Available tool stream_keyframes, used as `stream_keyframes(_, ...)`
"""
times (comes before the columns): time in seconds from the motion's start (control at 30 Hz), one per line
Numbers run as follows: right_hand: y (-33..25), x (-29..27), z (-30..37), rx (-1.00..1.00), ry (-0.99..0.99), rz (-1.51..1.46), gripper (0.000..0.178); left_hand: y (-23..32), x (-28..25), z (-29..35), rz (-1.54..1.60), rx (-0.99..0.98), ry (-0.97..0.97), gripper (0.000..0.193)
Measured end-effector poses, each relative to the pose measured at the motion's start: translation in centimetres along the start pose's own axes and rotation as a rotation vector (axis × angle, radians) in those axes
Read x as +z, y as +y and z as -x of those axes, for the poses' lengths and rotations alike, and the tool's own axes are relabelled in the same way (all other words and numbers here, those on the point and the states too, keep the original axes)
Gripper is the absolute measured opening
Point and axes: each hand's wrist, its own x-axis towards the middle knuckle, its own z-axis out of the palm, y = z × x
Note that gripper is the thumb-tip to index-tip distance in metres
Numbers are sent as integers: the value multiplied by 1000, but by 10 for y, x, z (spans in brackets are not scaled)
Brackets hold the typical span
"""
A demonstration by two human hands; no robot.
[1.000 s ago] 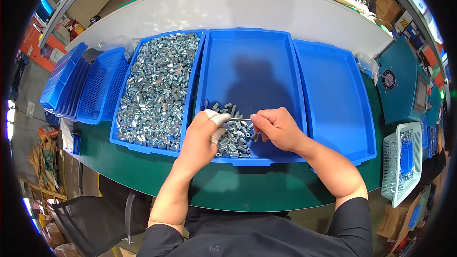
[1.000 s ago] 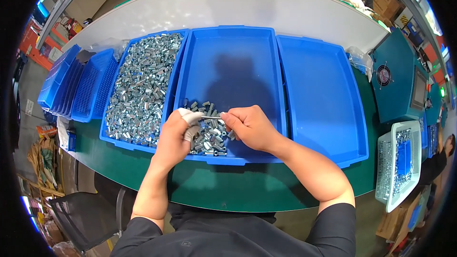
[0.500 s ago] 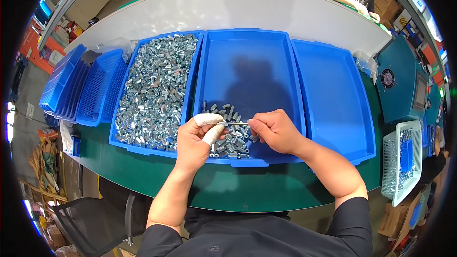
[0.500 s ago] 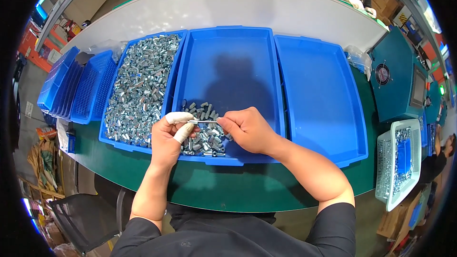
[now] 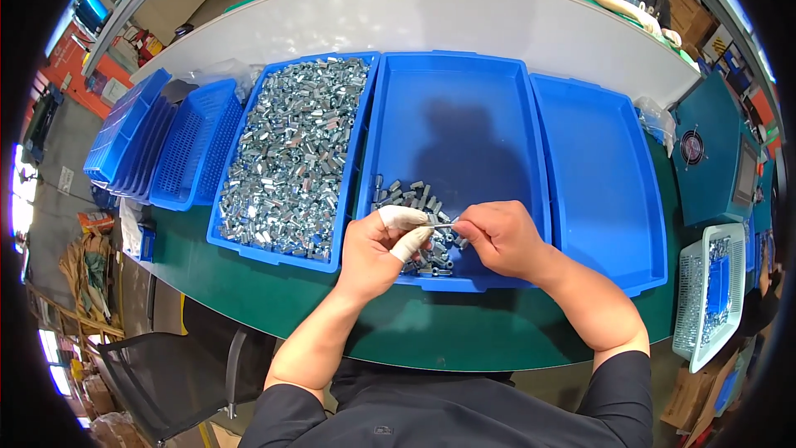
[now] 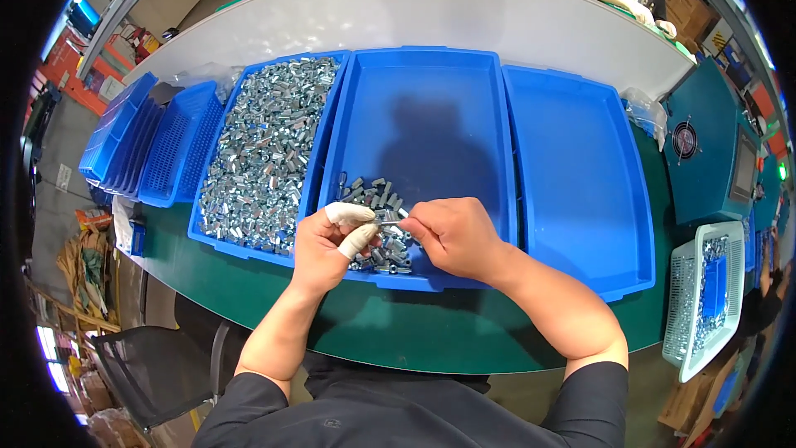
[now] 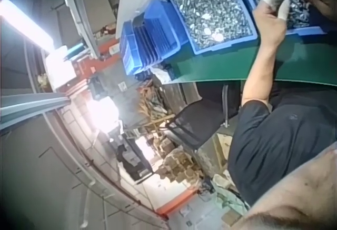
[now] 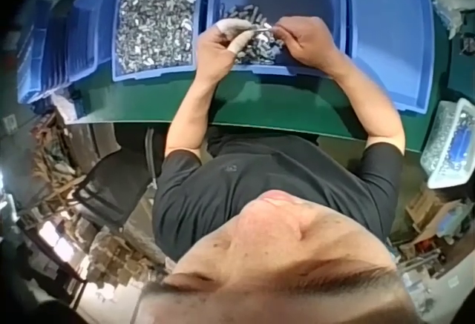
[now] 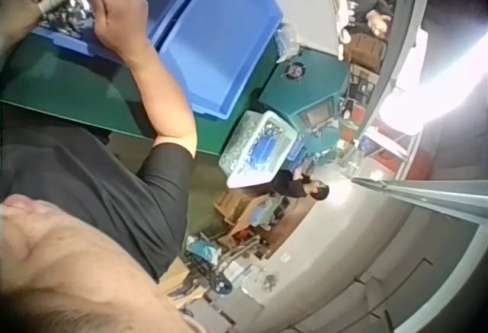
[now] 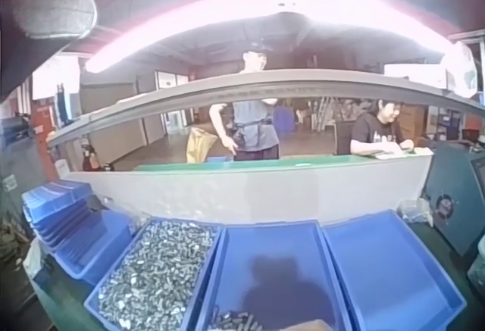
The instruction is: Sorting small metal parts from a large container into a smaller bin at a workstation.
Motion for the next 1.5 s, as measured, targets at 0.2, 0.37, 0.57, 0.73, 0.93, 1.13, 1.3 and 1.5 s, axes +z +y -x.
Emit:
stream_keyframes(0.2,-6,-3,-2,-128,38,123,17,3,-2,-3,34,-25,-30,14)
stream_keyframes(0.37,-13,3,-5,-229,70,124,29,2,0,-1,91,-87,-171,12)
stream_keyframes(0.57,-15,-5,-1,79,-115,-332,29,-1,4,2,-141,134,-143,10)
stream_keyframes(0.73,-15,-3,-2,350,-223,-537,37,8,12,0,-401,368,-61,18)
stream_keyframes(0.93,-13,0,-4,255,-175,-461,35,13,6,-5,-661,460,-93,21)
stream_keyframes(1.13,0,-5,-5,183,89,-333,39,18,-43,-6,-734,507,416,14)
stream_keyframes(1.3,3,-1,-5,189,121,-367,39,30,-67,-3,-1139,493,506,31)
stream_keyframes(1.5,11,-7,-6,256,133,-380,39,24,-18,-25,-1231,377,-224,36)
